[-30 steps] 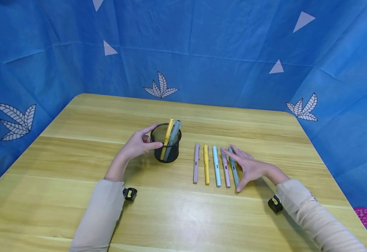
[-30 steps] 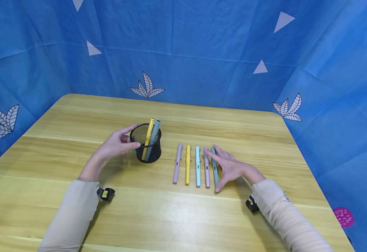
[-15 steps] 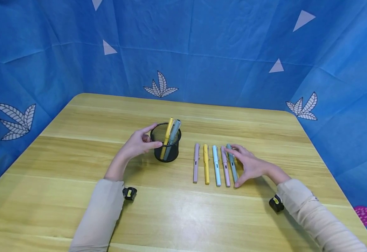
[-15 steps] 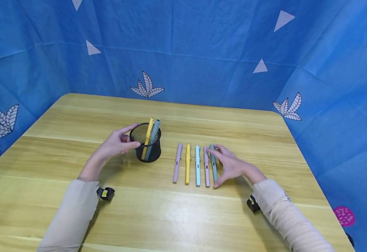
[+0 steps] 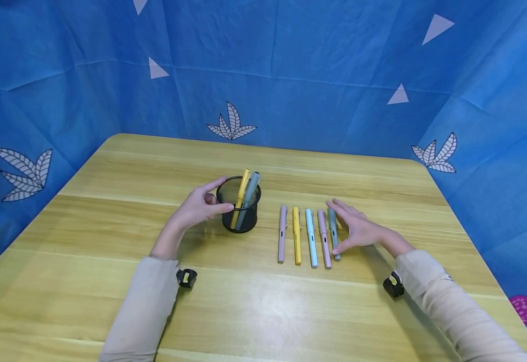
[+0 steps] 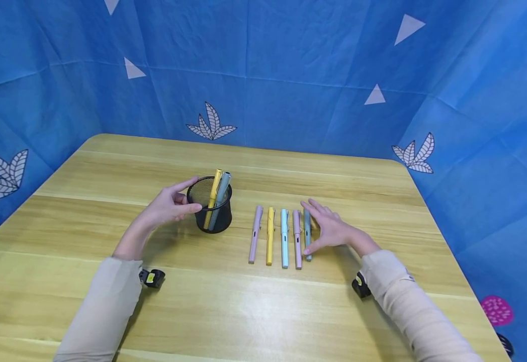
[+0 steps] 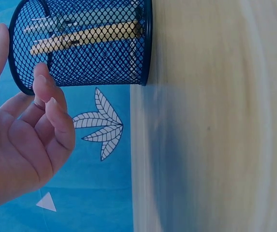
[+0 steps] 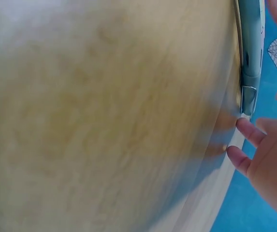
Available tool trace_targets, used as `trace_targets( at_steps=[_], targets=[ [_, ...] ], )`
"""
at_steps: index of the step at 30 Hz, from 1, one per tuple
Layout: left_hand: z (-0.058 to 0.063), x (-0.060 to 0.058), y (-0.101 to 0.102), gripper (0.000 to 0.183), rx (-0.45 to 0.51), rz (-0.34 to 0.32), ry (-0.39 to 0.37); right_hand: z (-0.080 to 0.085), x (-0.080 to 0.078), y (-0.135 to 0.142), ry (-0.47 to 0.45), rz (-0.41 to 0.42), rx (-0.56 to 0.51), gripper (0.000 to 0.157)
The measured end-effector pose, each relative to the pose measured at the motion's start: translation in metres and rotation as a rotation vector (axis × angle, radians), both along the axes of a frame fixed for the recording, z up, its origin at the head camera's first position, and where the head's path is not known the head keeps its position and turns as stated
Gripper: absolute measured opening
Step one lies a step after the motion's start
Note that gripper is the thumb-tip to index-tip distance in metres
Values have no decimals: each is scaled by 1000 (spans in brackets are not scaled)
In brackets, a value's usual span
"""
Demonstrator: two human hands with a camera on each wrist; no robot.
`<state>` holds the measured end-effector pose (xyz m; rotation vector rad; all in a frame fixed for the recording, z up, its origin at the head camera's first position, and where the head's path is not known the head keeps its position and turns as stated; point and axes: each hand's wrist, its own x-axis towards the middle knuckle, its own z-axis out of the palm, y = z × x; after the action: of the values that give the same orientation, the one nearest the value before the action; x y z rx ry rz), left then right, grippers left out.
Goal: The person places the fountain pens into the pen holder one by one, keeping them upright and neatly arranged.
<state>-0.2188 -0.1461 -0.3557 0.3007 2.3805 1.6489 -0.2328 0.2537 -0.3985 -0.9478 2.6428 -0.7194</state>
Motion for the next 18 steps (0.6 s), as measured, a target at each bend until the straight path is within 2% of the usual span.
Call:
trace_targets(
  at_steps=[5, 12, 18],
  targets=[
    [2, 1, 0, 75, 16, -6, -8, 1, -2, 0, -3, 7, -2, 118],
    [22, 14, 6, 74, 1, -16, -1, 1, -2, 1, -30, -16, -21, 121],
    [7, 4, 2, 75, 16, -7, -5, 0, -3, 3, -72, -35, -97, 118]
  ],
)
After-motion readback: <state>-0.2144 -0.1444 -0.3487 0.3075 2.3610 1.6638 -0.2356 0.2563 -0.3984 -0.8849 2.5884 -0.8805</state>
